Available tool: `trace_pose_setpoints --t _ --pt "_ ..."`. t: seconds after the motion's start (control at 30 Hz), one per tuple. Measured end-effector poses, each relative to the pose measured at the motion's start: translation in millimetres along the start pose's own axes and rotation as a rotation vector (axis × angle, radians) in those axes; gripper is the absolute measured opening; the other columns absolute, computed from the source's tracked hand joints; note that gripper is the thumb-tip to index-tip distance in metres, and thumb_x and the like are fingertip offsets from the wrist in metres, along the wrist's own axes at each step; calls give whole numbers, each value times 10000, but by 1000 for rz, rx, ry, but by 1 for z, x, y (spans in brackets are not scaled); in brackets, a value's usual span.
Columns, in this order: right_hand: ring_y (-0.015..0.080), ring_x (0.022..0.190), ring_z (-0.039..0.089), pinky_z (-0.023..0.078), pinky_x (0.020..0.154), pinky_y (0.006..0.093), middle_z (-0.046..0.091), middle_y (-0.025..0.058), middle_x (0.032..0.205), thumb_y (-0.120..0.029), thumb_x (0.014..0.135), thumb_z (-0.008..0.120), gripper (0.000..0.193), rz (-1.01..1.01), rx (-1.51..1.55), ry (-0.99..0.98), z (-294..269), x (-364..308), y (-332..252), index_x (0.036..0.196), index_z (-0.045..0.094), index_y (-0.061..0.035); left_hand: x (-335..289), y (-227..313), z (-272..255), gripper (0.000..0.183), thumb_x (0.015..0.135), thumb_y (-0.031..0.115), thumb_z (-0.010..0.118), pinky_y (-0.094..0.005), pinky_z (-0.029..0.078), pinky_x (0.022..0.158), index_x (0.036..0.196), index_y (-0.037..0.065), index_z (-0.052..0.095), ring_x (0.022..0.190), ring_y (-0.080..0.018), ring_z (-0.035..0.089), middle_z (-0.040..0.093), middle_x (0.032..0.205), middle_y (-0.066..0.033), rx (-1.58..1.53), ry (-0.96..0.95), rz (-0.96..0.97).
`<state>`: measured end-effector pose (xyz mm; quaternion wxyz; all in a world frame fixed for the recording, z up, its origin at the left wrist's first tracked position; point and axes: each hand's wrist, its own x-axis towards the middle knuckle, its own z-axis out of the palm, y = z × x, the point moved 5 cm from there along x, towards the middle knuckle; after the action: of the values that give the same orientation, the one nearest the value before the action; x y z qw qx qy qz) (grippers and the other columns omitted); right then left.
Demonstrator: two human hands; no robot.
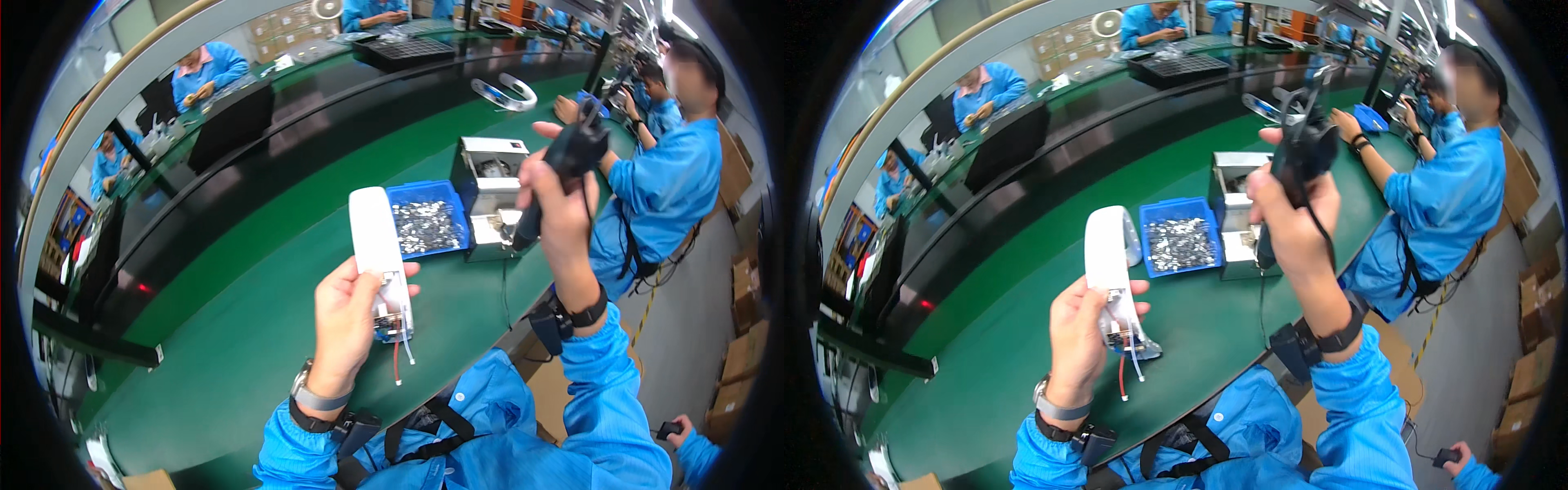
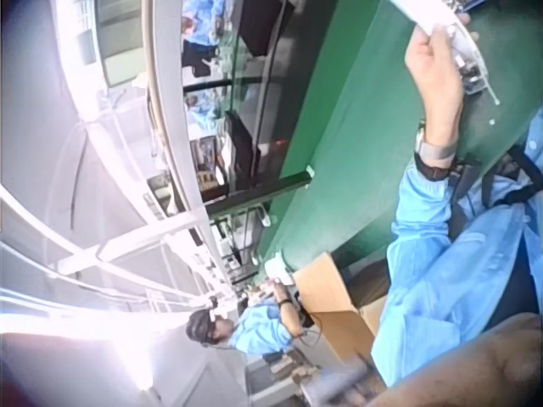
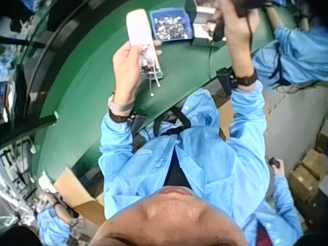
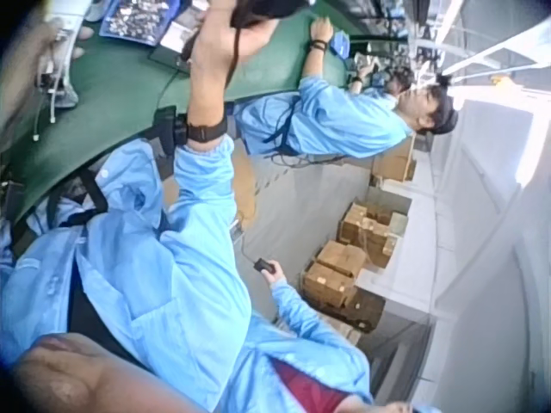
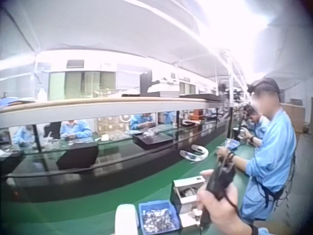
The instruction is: The worker uses an electric screwdriver to fasten screws onto white plastic housings at a factory assembly line.
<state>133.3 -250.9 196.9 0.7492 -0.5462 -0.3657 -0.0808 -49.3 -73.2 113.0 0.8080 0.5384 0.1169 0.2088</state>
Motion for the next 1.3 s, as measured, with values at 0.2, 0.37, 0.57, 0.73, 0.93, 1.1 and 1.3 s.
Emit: trace_pose_setpoints --t 0.2,0.37,0.57,0.73,0.93,1.1,1.3 --pt "163 643 589 576 679 353 582 117 816 -733 937 245 940 -56 365 -343 81 13 -68 1331 408 105 0 4 -2 288 1010 104 448 -291 577 724 1199 -70 577 865 -209 710 699 1071 -175 27 -61 -4" --pt "167 602 600 516 554 290 643 132 840 -819 883 212 974 -41 724 -464 130 2 -95 1173 567 41 5 3 6 273 1003 117 479 -285 576 708 1177 -64 586 862 -201 708 700 1041 -150 -1 -98 -17" --pt "123 591 581 449 485 238 665 122 831 -840 869 187 956 40 674 -408 153 -9 -82 1086 627 -20 5 4 -4 250 994 114 489 -279 575 695 1138 -63 593 830 -191 708 701 1012 -163 11 -47 -12" --pt "102 593 577 422 456 223 668 109 824 -804 903 183 908 6 567 -398 152 -5 -83 1075 630 -33 4 7 2 247 998 114 484 -274 573 690 1132 -63 593 825 -188 708 705 1009 -167 -2 -85 7" --pt "105 603 582 437 488 217 665 107 836 -780 919 203 869 40 627 -470 154 -6 -75 1097 624 -41 8 5 4 244 1001 110 484 -270 571 686 1130 -66 594 822 -178 706 708 1006 -162 -4 -78 14" --pt "160 475 582 484 431 259 641 186 726 -889 807 277 1064 113 717 -322 165 -4 -73 1141 501 96 10 3 2 222 998 98 499 -273 567 701 1113 -60 605 808 -162 691 706 974 -130 -27 -81 9" --pt "129 554 517 454 483 252 541 87 781 -753 873 429 854 -18 495 -590 164 -10 -81 1232 446 22 5 -9 -3 198 1004 139 540 -253 521 619 1056 -28 635 724 -97 647 698 876 -50 -86 -109 116"
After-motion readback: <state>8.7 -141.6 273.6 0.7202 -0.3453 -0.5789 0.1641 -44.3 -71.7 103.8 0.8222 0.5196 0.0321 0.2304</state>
